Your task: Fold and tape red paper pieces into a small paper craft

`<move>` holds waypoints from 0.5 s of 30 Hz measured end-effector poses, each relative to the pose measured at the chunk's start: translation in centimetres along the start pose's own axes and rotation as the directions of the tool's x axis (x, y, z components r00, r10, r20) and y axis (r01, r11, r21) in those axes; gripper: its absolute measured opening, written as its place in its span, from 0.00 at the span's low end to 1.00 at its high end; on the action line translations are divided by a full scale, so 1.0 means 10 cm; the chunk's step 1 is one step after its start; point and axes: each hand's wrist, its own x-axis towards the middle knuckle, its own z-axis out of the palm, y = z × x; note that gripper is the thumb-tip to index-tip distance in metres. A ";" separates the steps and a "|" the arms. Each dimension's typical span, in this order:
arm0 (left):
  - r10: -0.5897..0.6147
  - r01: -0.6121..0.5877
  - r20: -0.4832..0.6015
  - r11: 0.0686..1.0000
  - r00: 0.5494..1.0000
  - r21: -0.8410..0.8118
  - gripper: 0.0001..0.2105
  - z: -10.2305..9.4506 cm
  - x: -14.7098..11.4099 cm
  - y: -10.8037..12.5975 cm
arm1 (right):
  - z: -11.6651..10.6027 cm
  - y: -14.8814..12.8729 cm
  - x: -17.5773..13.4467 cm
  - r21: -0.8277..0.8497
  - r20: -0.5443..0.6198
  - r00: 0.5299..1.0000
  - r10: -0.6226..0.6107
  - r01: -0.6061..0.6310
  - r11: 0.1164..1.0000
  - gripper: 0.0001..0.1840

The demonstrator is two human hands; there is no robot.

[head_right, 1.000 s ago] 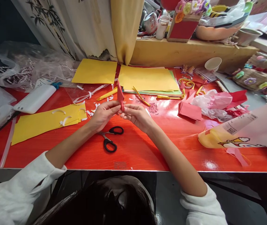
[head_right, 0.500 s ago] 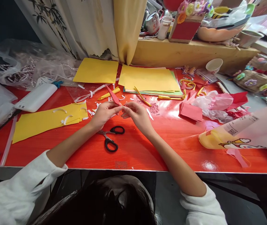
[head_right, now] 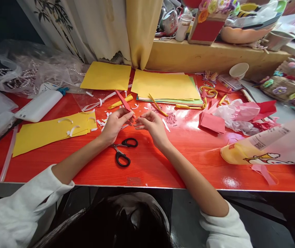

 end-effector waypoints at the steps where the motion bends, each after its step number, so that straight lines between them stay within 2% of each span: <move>1: -0.006 0.006 0.003 0.999 1.000 -0.040 0.08 0.01 0.00 0.01 | 0.00 0.01 0.01 0.044 0.016 0.999 0.031 -0.032 0.999 0.11; 4: -0.008 0.015 0.060 0.993 0.998 -0.113 0.08 0.01 -0.01 0.03 | 0.01 0.03 0.01 0.114 0.097 0.990 0.103 -0.114 0.987 0.14; 7: -0.013 0.026 0.104 0.992 0.994 -0.127 0.09 0.00 -0.02 0.05 | 0.02 0.05 -0.01 0.095 0.162 0.979 0.126 -0.142 0.985 0.14; 9: -0.015 0.027 0.089 0.991 0.996 -0.128 0.09 -0.01 -0.03 0.06 | 0.02 0.05 -0.03 -0.017 0.165 0.985 0.051 -0.049 0.999 0.14; 11: 0.000 0.008 0.061 0.993 0.998 -0.121 0.09 -0.02 -0.03 0.06 | 0.02 0.05 -0.04 -0.191 0.189 0.979 -0.081 0.117 0.974 0.17; 13: 0.036 -0.033 0.031 0.995 0.999 -0.092 0.09 -0.02 -0.03 0.06 | 0.02 0.04 -0.05 -0.348 0.238 0.952 -0.193 0.269 0.898 0.18; 15: 0.073 -0.073 -0.012 0.996 0.997 -0.047 0.09 -0.01 -0.04 0.05 | 0.02 0.04 -0.04 -0.484 0.244 0.932 -0.269 0.357 0.799 0.13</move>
